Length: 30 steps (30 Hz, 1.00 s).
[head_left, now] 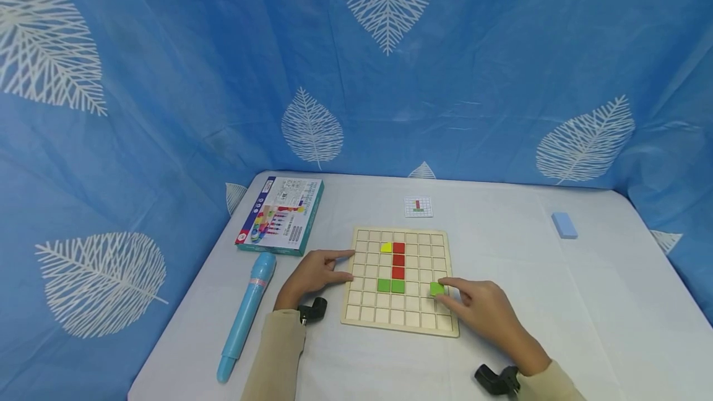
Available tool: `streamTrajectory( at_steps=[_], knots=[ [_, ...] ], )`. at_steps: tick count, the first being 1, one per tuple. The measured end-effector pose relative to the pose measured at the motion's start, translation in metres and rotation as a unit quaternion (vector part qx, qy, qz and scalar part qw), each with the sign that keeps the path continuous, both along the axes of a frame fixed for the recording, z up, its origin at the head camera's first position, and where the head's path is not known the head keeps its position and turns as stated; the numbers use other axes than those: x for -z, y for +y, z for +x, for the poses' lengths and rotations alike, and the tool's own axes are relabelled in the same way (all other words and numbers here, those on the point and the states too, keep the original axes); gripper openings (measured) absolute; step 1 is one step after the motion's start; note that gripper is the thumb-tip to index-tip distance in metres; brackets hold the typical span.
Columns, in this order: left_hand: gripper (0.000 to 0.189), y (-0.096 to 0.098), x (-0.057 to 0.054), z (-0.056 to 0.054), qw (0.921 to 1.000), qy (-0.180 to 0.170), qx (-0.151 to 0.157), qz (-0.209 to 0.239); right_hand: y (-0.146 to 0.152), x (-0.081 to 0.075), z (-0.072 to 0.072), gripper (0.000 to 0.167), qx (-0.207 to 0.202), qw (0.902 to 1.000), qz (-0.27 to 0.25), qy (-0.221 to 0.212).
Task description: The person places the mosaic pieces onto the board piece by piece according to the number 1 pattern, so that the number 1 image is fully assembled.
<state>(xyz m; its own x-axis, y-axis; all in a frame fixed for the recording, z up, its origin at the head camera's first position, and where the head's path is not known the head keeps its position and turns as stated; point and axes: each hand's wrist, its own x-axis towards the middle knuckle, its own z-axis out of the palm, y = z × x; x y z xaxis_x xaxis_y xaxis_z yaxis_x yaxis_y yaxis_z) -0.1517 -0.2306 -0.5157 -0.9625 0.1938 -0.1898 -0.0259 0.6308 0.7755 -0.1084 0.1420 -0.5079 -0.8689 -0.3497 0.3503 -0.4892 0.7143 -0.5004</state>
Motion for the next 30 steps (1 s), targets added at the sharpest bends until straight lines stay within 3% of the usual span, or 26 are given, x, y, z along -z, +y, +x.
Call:
streamTrajectory(
  at_steps=[6, 22, 30],
  knots=[
    [0.058, 0.001, 0.001, 0.000, 1.0000, 0.002, -0.002, -0.008, -0.010, -0.002, -0.005, 0.028, -0.013, 0.9971, -0.051, -0.055],
    [0.059, 0.002, 0.002, -0.001, 0.9999, 0.006, -0.002, -0.012, -0.029, 0.014, -0.015, 0.028, -0.040, 0.9984, -0.036, -0.016],
    [0.059, 0.001, 0.002, 0.000, 1.0000, 0.002, -0.004, -0.006, -0.036, 0.017, -0.015, 0.028, -0.029, 0.9987, -0.014, -0.040]
  ],
)
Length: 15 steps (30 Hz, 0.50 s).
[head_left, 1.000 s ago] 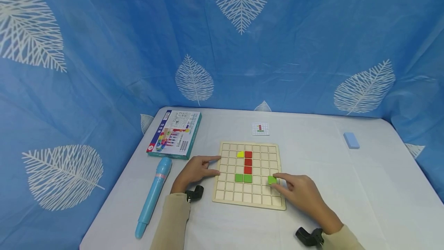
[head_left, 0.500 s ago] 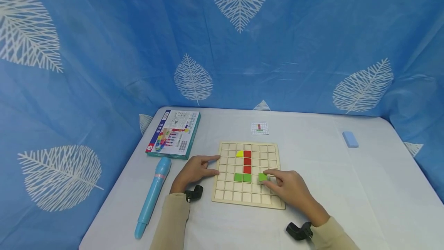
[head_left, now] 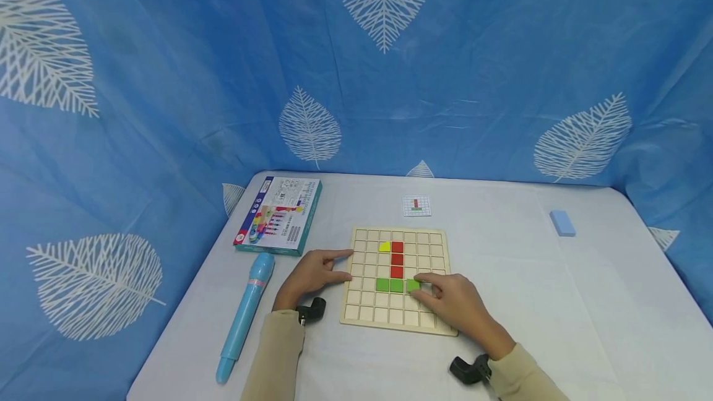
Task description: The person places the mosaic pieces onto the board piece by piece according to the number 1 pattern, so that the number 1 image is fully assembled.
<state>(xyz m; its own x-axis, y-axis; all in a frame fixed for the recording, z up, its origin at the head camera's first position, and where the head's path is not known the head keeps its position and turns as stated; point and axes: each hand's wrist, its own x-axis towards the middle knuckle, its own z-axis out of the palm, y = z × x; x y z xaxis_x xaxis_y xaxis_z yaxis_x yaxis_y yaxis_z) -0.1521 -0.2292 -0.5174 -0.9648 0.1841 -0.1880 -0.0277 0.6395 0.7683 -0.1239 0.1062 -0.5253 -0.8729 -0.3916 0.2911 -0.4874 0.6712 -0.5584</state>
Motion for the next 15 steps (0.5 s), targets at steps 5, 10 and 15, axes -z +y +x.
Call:
streamTrajectory(
  at_steps=[5, 10, 15],
  knots=[
    [0.059, 0.0001, -0.0015, -0.0006, 1.0000, -0.001, 0.001, -0.004, -0.0011, -0.0007, 0.0001, 0.030, 0.004, 0.9998, 0.014, -0.013],
    [0.059, -0.0001, -0.0025, -0.0018, 1.0000, -0.001, 0.000, -0.005, -0.0028, -0.0009, -0.0010, 0.030, 0.004, 0.9997, 0.017, -0.014],
    [0.058, -0.0012, -0.0022, -0.0032, 1.0000, 0.000, 0.000, -0.009, -0.0045, 0.0007, -0.0021, 0.031, 0.006, 0.9995, 0.029, -0.009]
  ],
)
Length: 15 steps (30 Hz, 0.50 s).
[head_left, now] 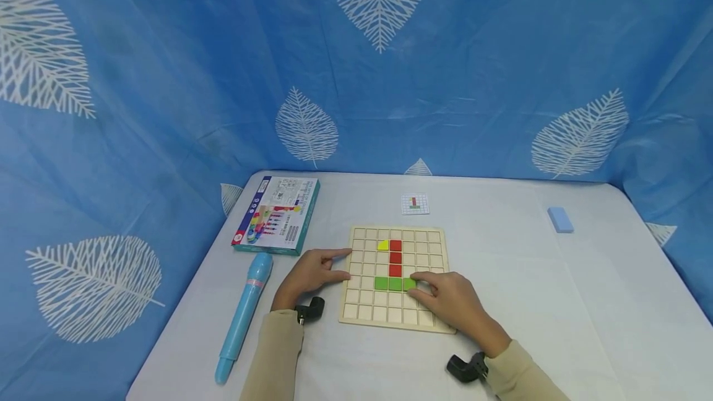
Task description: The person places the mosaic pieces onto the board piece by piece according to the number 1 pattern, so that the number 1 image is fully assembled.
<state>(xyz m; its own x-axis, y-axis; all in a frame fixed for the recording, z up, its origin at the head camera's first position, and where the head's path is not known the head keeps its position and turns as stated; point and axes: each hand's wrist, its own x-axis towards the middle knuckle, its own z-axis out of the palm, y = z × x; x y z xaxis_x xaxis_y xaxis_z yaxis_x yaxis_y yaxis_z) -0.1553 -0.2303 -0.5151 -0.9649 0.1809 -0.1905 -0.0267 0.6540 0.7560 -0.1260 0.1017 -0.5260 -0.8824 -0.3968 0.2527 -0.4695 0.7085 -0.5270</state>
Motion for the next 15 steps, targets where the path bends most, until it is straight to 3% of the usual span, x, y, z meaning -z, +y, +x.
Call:
streamTrajectory(
  at_steps=[15],
  knots=[
    [0.058, 0.0002, -0.0005, -0.0001, 1.0000, 0.007, 0.001, 0.003, -0.0008, 0.0005, -0.0003, 0.033, 0.002, 0.9999, 0.015, 0.001]
  ],
)
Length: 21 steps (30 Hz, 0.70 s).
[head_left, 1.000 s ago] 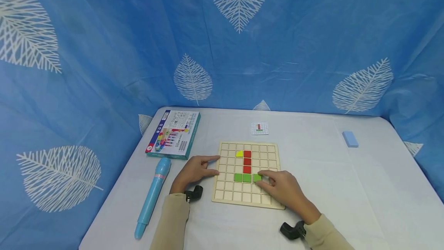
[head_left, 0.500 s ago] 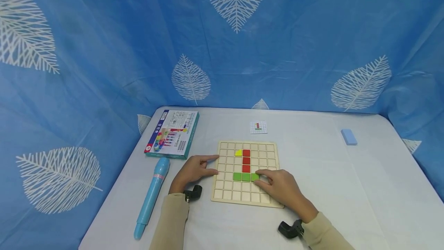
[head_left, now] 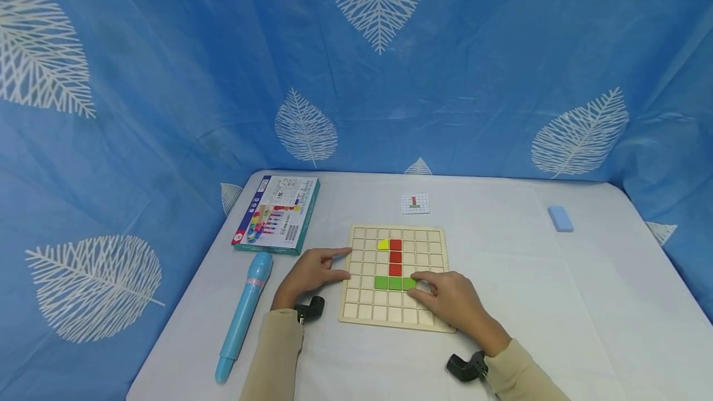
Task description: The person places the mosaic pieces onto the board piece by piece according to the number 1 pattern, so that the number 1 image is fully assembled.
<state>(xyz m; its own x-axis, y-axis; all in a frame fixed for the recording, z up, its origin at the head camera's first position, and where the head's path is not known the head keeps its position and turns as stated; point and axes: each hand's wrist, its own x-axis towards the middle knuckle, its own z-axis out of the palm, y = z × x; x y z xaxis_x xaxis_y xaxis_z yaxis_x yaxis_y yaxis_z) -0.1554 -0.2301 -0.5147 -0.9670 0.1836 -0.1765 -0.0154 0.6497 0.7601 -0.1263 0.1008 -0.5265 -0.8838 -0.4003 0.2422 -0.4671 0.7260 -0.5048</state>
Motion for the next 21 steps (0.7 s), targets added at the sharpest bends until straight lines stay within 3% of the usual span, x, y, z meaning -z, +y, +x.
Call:
streamTrajectory(
  at_steps=[21],
  knots=[
    [0.058, -0.0016, 0.0023, -0.0021, 1.0000, -0.004, 0.002, 0.001, 0.0059, -0.0004, 0.0009, 0.031, -0.003, 0.9999, -0.012, 0.002]
  ],
)
